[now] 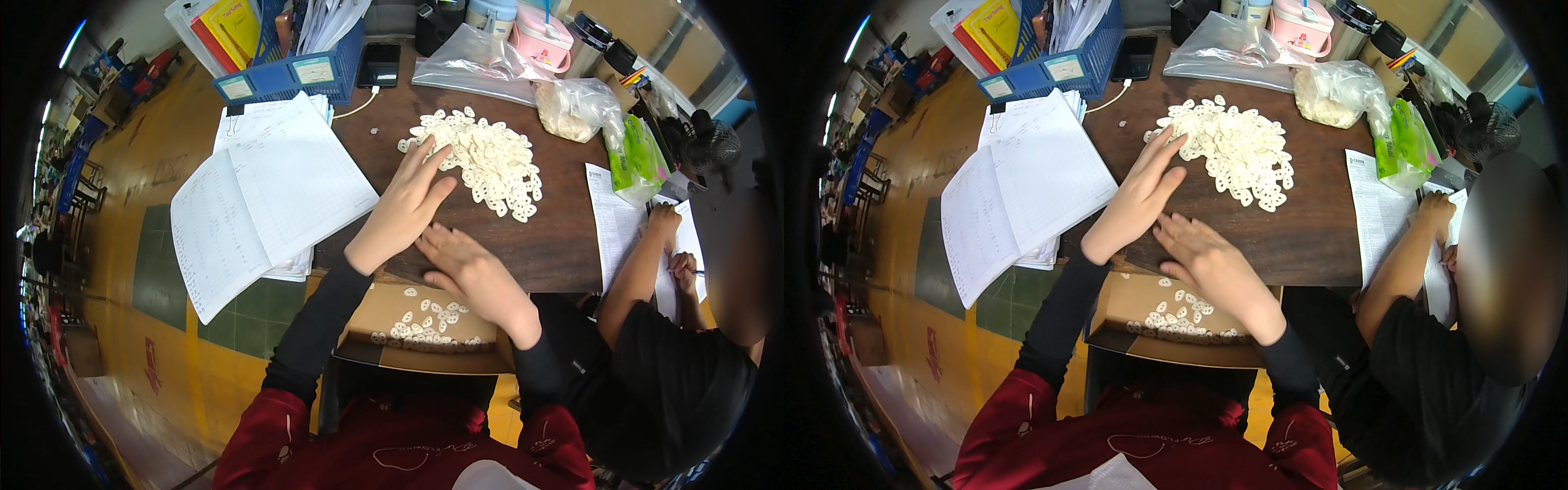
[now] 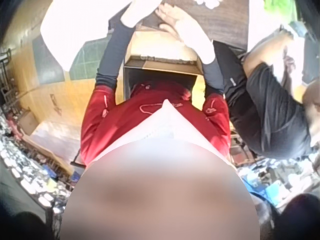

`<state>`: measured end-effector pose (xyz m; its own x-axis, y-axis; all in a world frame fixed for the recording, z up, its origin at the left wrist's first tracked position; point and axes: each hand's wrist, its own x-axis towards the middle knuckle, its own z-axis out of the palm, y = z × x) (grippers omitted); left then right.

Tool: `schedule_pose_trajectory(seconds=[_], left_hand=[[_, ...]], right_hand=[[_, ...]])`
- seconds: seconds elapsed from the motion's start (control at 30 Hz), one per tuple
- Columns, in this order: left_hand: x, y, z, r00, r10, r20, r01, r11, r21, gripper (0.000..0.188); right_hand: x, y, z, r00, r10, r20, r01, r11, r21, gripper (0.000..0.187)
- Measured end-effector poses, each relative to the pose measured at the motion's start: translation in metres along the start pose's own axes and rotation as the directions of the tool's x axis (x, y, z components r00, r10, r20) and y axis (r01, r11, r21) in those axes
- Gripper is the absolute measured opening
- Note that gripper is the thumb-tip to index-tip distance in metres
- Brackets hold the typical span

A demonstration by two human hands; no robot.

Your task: The person repeatedly picks up small white plastic discs from a pile on the table and places them into a cardboard box. A second person sits across the table writing on paper. The camera wearer continues the repetitive sorting action throughout the clip.

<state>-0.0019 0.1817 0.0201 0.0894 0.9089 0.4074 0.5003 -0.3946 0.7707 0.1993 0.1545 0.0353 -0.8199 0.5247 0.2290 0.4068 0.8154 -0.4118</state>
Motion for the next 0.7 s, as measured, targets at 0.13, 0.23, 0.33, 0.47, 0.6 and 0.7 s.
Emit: schedule_pose_trajectory(seconds=[0.13,0.23,0.33,0.47,0.6,0.7], left_hand=[[0.015,-0.014,0.013,0.977,-0.127,0.172,0.026,0.870,0.493,0.059],[-0.004,-0.014,0.017,0.969,-0.044,0.244,-0.088,0.859,0.504,0.062],[-0.027,-0.003,0.017,0.952,0.010,0.306,-0.159,0.871,0.465,0.060],[-0.045,0.010,0.006,0.910,0.065,0.409,-0.242,0.885,0.397,0.057],[-0.045,0.013,-0.002,0.930,0.074,0.361,-0.150,0.971,0.186,0.042],[-0.046,0.013,-0.003,0.970,0.029,0.240,-0.053,0.994,0.093,0.034]], right_hand=[[-0.040,-0.027,-0.014,0.992,-0.006,0.128,0.003,1.000,0.026,0.054],[-0.067,-0.033,-0.031,0.966,-0.062,0.249,0.005,0.974,0.224,0.055],[-0.077,-0.027,-0.045,0.990,-0.017,0.142,-0.023,0.961,0.276,0.057],[-0.069,-0.012,-0.055,0.991,0.133,-0.019,-0.124,0.960,0.252,0.052],[-0.041,0.007,-0.043,0.966,0.235,-0.106,-0.208,0.953,0.219,0.049],[-0.017,0.019,-0.025,0.969,0.168,-0.182,-0.142,0.979,0.145,0.047]])
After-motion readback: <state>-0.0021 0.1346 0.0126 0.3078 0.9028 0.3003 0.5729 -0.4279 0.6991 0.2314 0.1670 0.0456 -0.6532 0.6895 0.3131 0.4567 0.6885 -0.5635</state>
